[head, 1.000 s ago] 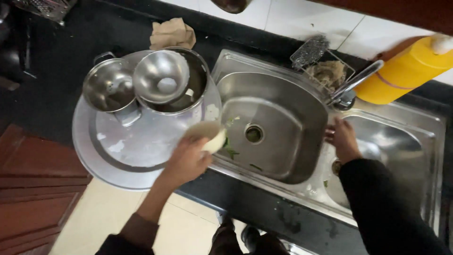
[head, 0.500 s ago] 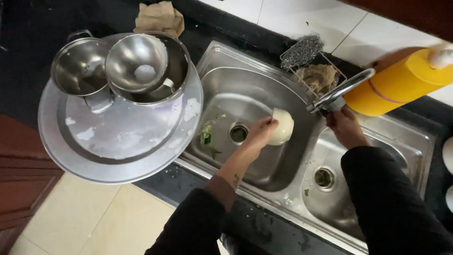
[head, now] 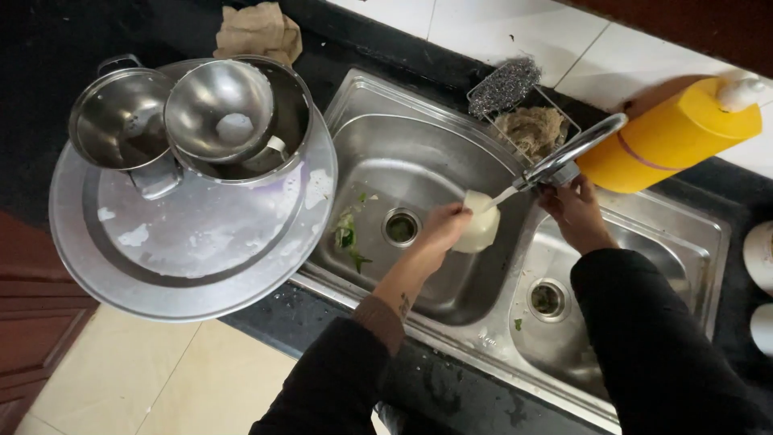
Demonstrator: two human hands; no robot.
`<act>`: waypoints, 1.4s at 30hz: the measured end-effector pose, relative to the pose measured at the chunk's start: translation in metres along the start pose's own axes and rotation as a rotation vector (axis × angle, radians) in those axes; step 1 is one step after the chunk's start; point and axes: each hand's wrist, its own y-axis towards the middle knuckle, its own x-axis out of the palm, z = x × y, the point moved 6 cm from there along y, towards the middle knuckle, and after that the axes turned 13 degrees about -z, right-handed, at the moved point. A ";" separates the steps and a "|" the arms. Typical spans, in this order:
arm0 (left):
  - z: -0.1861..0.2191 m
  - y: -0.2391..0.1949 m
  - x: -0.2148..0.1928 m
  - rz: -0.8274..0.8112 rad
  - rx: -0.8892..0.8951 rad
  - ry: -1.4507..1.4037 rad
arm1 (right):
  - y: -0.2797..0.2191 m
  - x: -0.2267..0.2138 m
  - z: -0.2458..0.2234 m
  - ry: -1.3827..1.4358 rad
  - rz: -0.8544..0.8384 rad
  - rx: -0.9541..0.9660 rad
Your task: Washing dishes in a kitchen sink, rinsing them, and placing them in a drying rack or cabinet.
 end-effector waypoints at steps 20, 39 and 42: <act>0.008 -0.021 0.014 -0.187 0.439 0.725 | -0.081 0.193 0.049 -0.109 0.056 0.287; -0.045 -0.010 -0.011 -0.138 -0.084 -0.624 | -0.116 0.180 0.027 -0.103 -0.063 0.320; -0.003 -0.015 -0.009 -0.099 -0.094 -0.210 | -0.124 0.210 0.011 -0.183 -0.104 0.396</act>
